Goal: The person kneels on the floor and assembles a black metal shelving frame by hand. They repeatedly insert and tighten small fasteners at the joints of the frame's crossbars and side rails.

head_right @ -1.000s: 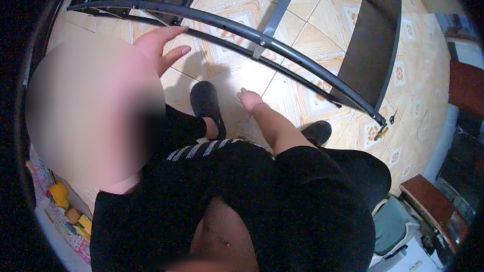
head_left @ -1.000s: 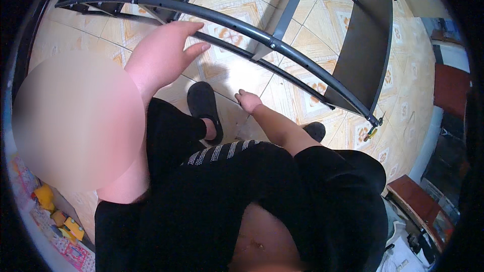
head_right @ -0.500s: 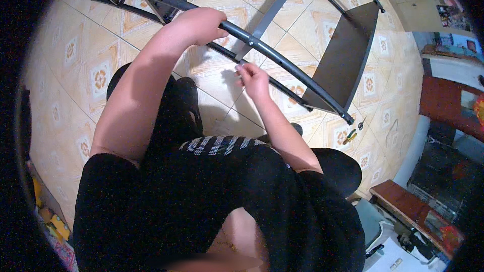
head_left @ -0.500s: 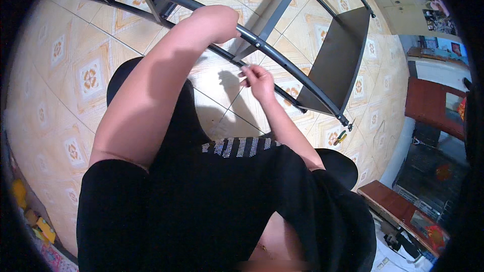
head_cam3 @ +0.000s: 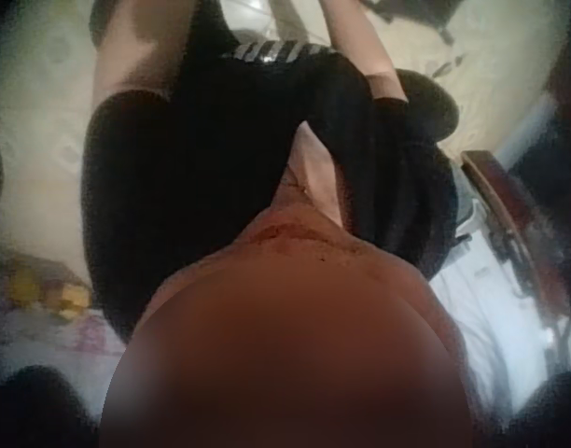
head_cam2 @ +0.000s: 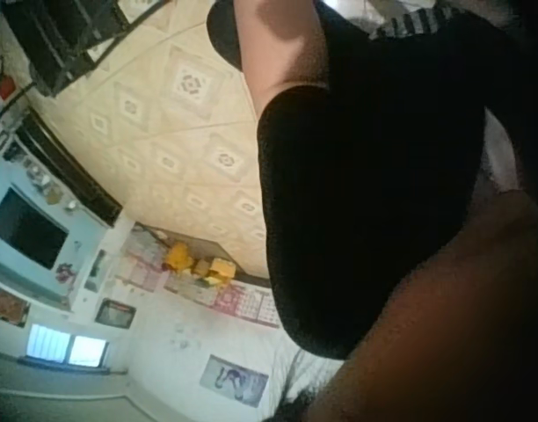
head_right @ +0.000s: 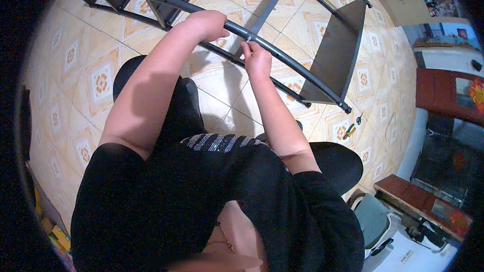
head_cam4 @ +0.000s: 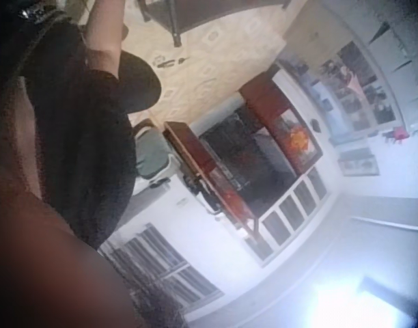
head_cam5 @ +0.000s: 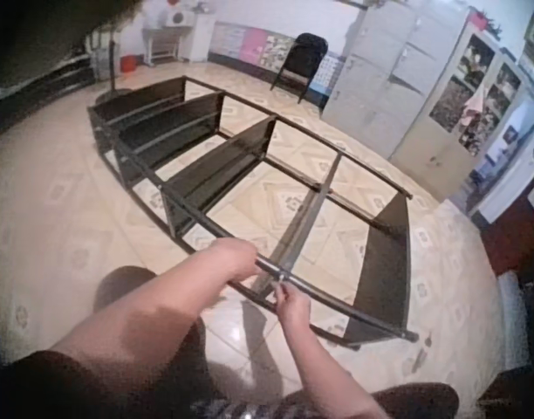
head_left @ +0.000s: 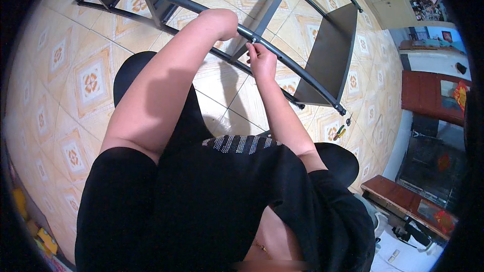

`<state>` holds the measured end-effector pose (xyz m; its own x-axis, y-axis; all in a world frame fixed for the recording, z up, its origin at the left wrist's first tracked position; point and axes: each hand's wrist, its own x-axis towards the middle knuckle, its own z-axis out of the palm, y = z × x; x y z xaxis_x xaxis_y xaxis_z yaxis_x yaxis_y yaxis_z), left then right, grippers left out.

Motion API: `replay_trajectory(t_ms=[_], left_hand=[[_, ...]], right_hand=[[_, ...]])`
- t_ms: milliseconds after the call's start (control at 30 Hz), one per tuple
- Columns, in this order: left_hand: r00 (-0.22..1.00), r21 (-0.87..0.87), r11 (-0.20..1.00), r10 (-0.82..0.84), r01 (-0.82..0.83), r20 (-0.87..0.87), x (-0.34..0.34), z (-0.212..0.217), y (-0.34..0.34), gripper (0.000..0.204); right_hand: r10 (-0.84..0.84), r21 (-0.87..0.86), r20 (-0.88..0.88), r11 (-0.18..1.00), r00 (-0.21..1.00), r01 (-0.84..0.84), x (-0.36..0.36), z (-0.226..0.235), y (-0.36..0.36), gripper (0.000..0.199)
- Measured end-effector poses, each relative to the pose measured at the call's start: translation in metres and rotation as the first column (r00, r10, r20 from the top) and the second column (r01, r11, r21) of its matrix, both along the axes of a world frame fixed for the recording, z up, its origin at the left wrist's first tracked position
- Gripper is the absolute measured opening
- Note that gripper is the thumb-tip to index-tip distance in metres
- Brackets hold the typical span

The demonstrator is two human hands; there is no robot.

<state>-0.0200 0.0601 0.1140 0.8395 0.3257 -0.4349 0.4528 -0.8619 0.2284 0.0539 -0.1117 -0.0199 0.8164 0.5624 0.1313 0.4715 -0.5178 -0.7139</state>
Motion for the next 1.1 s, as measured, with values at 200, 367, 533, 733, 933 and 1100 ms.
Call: replay_trajectory(t_ms=[200, 367, 533, 733, 933, 1100], left_hand=[[0.999, 0.003, 1.0, -0.021, 0.02, 0.036, 0.002, -0.005, 0.006, 0.031], [0.999, -0.044, 0.999, 0.013, -0.015, -0.047, 0.007, -0.025, -0.01, 0.029], [0.972, -0.071, 0.987, -0.155, 0.145, -0.176, 0.006, -0.034, -0.036, 0.03], [0.98, -0.14, 0.982, -0.144, 0.125, -0.137, 0.013, -0.093, -0.039, 0.038], [0.957, -0.445, 0.862, 0.289, -0.243, 0.036, 0.01, -0.128, -0.094, 0.028], [0.826, -0.865, 0.413, 0.563, -0.287, -0.005, 0.013, -0.144, -0.129, 0.025]], right_hand=[[0.016, -0.046, 0.059, 0.999, 0.998, -0.013, 0.001, 0.003, -0.001, 0.029], [0.027, -0.263, 0.075, 0.965, 0.997, -0.006, 0.002, 0.015, 0.008, 0.034], [-0.019, -0.313, -0.025, 0.95, 0.999, 0.01, 0.008, 0.008, 0.015, 0.037], [0.101, -0.498, 0.161, 0.867, 0.982, -0.007, 0.006, 0.037, 0.008, 0.039], [0.222, -0.736, 0.126, 0.674, 0.967, -0.059, 0.008, 0.071, 0.02, 0.04], [0.229, -0.757, 0.138, 0.652, 0.964, -0.047, 0.01, 0.066, 0.019, 0.041]])
